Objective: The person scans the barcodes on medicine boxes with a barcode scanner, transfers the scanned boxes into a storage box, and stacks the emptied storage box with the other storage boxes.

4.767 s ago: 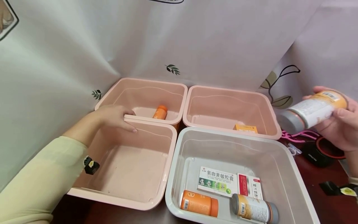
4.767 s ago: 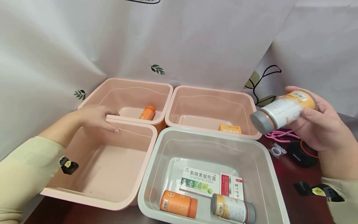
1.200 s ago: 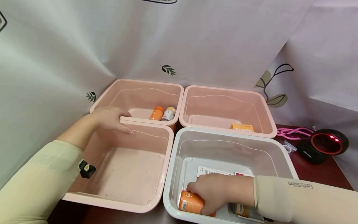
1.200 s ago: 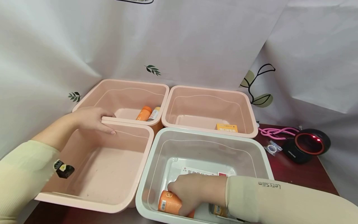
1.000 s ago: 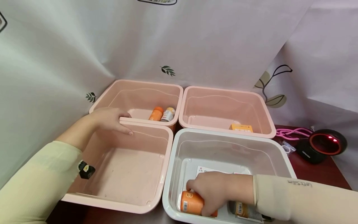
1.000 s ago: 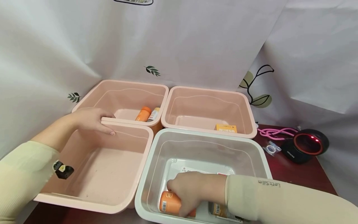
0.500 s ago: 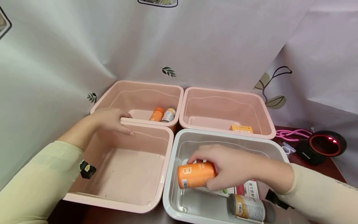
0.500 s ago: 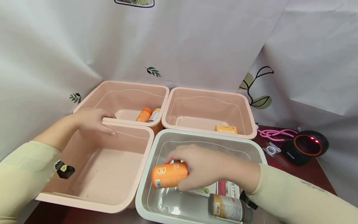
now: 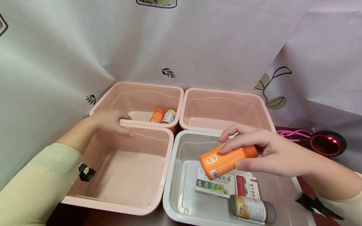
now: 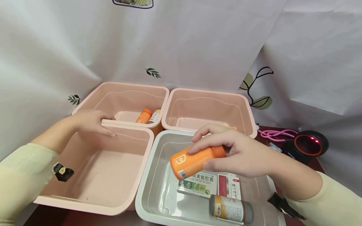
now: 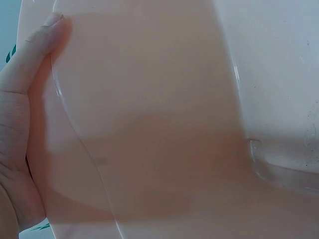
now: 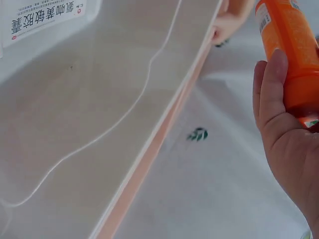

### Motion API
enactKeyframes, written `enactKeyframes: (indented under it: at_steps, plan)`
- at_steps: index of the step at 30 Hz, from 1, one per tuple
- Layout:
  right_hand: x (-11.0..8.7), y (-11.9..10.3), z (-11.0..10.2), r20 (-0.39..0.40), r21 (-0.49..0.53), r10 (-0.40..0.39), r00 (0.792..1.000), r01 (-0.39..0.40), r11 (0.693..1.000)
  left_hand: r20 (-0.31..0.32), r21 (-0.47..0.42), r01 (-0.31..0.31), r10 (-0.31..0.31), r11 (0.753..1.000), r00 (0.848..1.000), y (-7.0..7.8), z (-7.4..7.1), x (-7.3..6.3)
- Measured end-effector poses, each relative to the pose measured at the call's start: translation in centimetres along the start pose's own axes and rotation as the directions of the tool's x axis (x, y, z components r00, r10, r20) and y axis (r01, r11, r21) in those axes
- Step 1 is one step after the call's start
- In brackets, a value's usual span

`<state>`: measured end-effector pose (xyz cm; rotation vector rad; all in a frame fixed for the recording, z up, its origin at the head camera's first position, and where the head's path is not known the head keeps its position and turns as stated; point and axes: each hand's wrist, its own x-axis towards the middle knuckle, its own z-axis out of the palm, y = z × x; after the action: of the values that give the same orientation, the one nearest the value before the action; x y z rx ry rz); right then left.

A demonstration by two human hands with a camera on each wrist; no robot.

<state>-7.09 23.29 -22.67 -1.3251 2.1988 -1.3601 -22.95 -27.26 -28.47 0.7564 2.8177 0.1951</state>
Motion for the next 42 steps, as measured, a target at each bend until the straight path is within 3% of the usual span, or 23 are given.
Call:
enactKeyframes:
  at_steps: [5, 8, 13, 16, 18, 21, 24, 26, 28, 29, 31, 32, 33, 35, 39, 42]
  plan:
    - [-2.0, 0.2, -0.9, -0.126, 0.005, 0.066, 0.990, -0.066, 0.998, -0.003, -0.004, 0.004, -0.004, 1.000, 1.000, -0.1, 0.1, -0.1]
    - [-3.0, 0.2, -1.1, -0.208, -0.045, 0.085, 0.975, -0.096, 0.994, -0.004, -0.002, 0.007, -0.007, 1.000, 1.000, -0.1, 0.0, -0.3]
    - [-5.2, 0.1, -2.0, -0.298, -0.254, -0.028, 0.954, -0.051, 0.966, -0.005, -0.010, 0.006, -0.006, 1.000, 1.000, 0.0, 0.1, -0.1]
    - [-6.8, 0.3, -2.8, -0.350, -0.329, -0.087, 0.933, -0.036, 0.944, -0.005, -0.014, 0.006, -0.006, 1.000, 1.000, 0.1, 0.2, -0.1]
    - [-8.0, 0.7, -3.3, -0.416, -0.289, -0.091, 0.905, -0.037, 0.957, -0.006, -0.016, 0.007, -0.007, 1.000, 1.000, 0.1, 0.2, -0.2]
    - [-10.1, 2.0, -3.8, -0.540, -0.158, -0.076, 0.838, -0.012, 0.987, -0.009, -0.013, 0.020, -0.020, 1.000, 1.000, 0.1, 0.1, -0.4]
    - [-12.5, 3.6, -3.8, -0.669, 0.017, 0.019, 0.743, -0.011, 1.000, -0.011, -0.008, 0.024, -0.024, 1.000, 1.000, 0.1, 0.1, -0.4]
    - [-14.3, 5.2, -3.5, -0.725, 0.123, 0.057, 0.686, 0.048, 0.991, -0.009, -0.009, 0.021, -0.021, 1.000, 1.000, 0.2, 0.0, -0.4]
    - [-15.7, 6.9, -2.8, -0.755, 0.265, 0.081, 0.650, 0.189, 0.946, -0.007, -0.019, 0.015, -0.016, 1.000, 1.000, 0.2, 0.0, -0.3]
    - [-16.4, 8.0, -2.4, -0.759, 0.324, 0.056, 0.649, 0.302, 0.896, -0.007, -0.023, 0.014, -0.014, 1.000, 1.000, 0.2, 0.0, -0.2]
    - [-17.2, 9.9, -1.5, -0.753, 0.446, 0.010, 0.658, 0.499, 0.744, -0.005, -0.034, 0.011, -0.011, 0.999, 1.000, 0.2, -0.1, 0.0]
    - [-17.5, 10.6, -0.9, -0.745, 0.497, 0.003, 0.668, 0.551, 0.671, -0.007, -0.036, 0.006, -0.007, 0.999, 1.000, 0.2, -0.1, 0.0]
    - [-17.8, 11.2, -0.4, -0.742, 0.531, 0.007, 0.670, 0.582, 0.615, -0.007, -0.037, 0.004, -0.004, 0.999, 1.000, 0.2, -0.1, 0.1]
    - [-18.1, 12.1, 0.6, -0.737, 0.568, 0.021, 0.675, 0.603, 0.561, -0.003, -0.034, 0.003, -0.004, 0.999, 1.000, 0.1, 0.0, 0.2]
    - [-18.4, 13.6, 1.7, -0.709, 0.639, 0.066, 0.702, 0.601, 0.480, 0.004, -0.036, 0.012, -0.012, 0.999, 1.000, 0.0, 0.1, 0.0]
    - [-18.7, 15.1, 2.1, -0.685, 0.695, 0.042, 0.727, 0.636, 0.336, 0.001, -0.037, 0.017, -0.017, 0.999, 1.000, 0.0, 0.2, -0.1]
